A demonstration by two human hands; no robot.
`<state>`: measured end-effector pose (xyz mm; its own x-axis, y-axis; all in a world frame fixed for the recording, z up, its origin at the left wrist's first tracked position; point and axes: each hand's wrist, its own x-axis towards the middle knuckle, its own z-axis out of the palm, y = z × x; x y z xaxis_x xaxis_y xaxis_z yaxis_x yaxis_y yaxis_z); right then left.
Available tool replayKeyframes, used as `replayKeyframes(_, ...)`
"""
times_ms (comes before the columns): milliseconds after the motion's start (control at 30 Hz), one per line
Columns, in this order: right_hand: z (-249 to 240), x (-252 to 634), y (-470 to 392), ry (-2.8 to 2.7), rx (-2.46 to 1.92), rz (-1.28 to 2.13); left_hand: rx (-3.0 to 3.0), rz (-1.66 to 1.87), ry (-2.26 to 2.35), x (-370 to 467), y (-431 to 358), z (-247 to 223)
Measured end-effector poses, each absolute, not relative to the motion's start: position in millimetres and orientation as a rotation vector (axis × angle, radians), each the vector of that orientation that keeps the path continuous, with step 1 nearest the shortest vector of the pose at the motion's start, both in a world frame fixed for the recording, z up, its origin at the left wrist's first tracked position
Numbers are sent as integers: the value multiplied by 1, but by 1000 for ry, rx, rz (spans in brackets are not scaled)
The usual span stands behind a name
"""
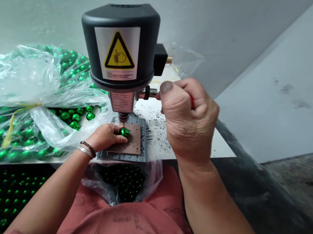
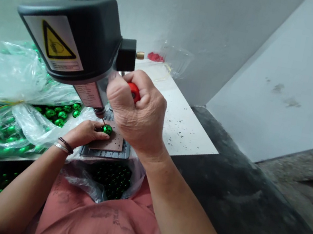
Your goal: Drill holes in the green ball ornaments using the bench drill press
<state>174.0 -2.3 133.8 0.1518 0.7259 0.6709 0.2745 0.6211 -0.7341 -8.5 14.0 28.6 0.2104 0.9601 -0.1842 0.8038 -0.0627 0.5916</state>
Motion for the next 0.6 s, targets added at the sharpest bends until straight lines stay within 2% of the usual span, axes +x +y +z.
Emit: replayKeyframes(600,92,166,-15,-1382,-916,142,1945,401,1586,-13,15,19)
